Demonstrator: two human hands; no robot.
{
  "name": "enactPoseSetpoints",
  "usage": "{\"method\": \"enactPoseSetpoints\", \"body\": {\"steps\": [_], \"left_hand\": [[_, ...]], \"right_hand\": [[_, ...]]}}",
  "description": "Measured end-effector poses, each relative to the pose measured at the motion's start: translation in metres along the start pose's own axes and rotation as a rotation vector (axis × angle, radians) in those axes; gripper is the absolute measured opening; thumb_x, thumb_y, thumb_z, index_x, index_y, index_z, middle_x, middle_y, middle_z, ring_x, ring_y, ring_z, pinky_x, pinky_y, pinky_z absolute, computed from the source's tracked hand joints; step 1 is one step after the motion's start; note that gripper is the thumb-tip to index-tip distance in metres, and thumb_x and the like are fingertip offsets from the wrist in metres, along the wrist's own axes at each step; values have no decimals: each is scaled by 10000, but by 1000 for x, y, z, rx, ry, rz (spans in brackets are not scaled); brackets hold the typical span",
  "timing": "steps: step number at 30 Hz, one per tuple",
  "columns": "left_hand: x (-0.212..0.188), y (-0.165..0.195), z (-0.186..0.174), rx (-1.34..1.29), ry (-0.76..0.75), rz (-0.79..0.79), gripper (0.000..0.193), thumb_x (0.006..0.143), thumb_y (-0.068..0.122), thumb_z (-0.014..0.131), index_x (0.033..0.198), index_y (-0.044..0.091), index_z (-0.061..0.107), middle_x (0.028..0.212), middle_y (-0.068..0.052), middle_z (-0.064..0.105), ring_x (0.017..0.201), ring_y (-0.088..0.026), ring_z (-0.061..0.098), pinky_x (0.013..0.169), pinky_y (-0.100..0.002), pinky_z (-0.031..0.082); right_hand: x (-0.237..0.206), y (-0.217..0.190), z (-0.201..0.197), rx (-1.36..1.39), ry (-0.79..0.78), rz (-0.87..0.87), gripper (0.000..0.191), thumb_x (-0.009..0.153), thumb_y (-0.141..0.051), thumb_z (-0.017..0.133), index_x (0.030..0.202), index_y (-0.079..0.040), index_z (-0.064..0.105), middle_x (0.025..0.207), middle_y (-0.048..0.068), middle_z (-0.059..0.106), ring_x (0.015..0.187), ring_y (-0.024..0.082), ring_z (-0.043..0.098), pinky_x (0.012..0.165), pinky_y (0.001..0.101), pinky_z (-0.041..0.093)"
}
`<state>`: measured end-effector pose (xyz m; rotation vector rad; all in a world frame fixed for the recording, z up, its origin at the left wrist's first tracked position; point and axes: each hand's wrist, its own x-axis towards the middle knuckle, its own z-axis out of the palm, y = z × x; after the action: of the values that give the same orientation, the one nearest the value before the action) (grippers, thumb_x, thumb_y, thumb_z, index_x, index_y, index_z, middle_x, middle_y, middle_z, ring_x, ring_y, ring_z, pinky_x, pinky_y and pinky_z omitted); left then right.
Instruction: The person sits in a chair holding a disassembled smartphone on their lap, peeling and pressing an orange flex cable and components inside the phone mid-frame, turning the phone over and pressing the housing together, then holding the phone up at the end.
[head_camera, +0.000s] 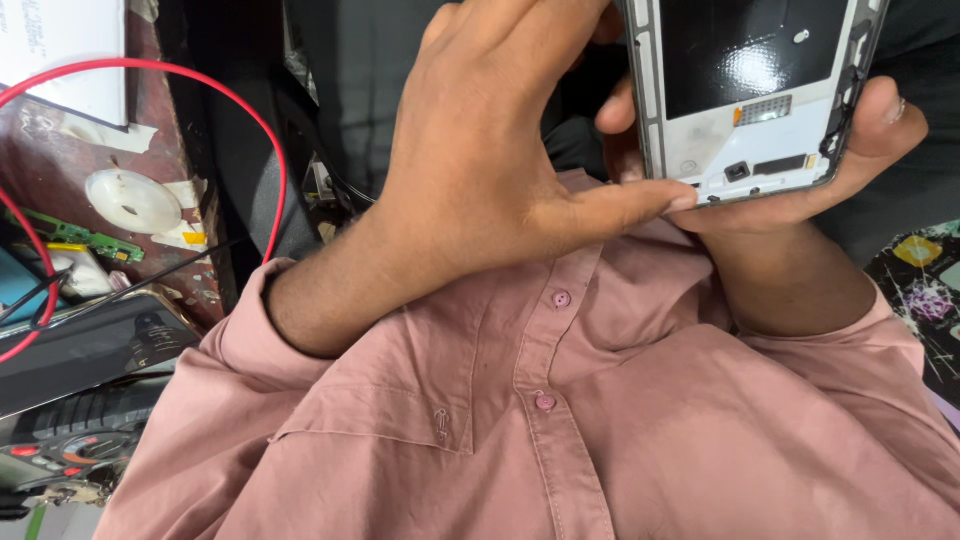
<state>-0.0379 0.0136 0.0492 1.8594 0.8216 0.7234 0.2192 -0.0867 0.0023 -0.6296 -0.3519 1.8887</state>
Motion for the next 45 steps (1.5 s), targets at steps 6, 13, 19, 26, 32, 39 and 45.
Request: {"method": "enactPoseSetpoints", "body": {"steps": [6,13,19,26,32,39,45], "left_hand": [[-2,0,5,72,-53,-48,801,852,449,919,1393,50,483,1210,-73,576,1111,-250,585,960,-391,433],[-3,-3,5,83,-53,-6,756,846,370,912,1362,24,481,1192,-96,557,1105,-274,569,971,-413,425],[-3,-5,8,97,-37,-36,698,783,316,903,1294,45,512,1151,-105,562,1083,-281,563,974,-419,430],[-1,-3,0,-58,-74,-1,746,805,294,894,1348,8,469,1194,-121,567,1129,-287,565,999,-412,427],[4,-1,5,-17,-57,-40,719,852,378,939,1293,2,513,1129,-103,588,1037,-281,604,964,-430,447],[3,-2,2,-57,-142,-105,621,895,289,902,1310,-6,548,1101,-92,575,926,-230,612,931,-414,442],[4,-4,0,5,-69,-2,559,891,232,882,1256,-20,542,1095,-112,574,971,-280,594,917,-405,429]], "right_hand": [[-5,5,-3,109,14,-1,869,943,-583,580,1552,23,443,1414,306,523,1156,481,668,787,508,653],[-8,14,-6,7,70,-74,789,982,-645,528,1463,-20,538,1319,249,613,1001,416,709,837,448,637],[-6,18,-5,-52,125,-81,830,975,-696,508,1434,-5,544,1262,256,619,976,425,725,754,457,633],[-2,7,-3,-23,77,18,958,912,-718,532,1527,16,516,1252,335,633,905,434,732,656,455,632],[-2,10,-11,-10,46,-19,822,964,-681,521,1443,-14,547,1252,290,656,978,424,720,752,467,620],[-6,13,-4,-41,140,-22,783,999,-680,518,1401,-10,566,1219,252,640,966,396,679,729,439,582],[-3,12,-1,64,154,11,827,946,-677,513,1421,-1,542,1235,276,632,990,406,683,720,459,590]]}}
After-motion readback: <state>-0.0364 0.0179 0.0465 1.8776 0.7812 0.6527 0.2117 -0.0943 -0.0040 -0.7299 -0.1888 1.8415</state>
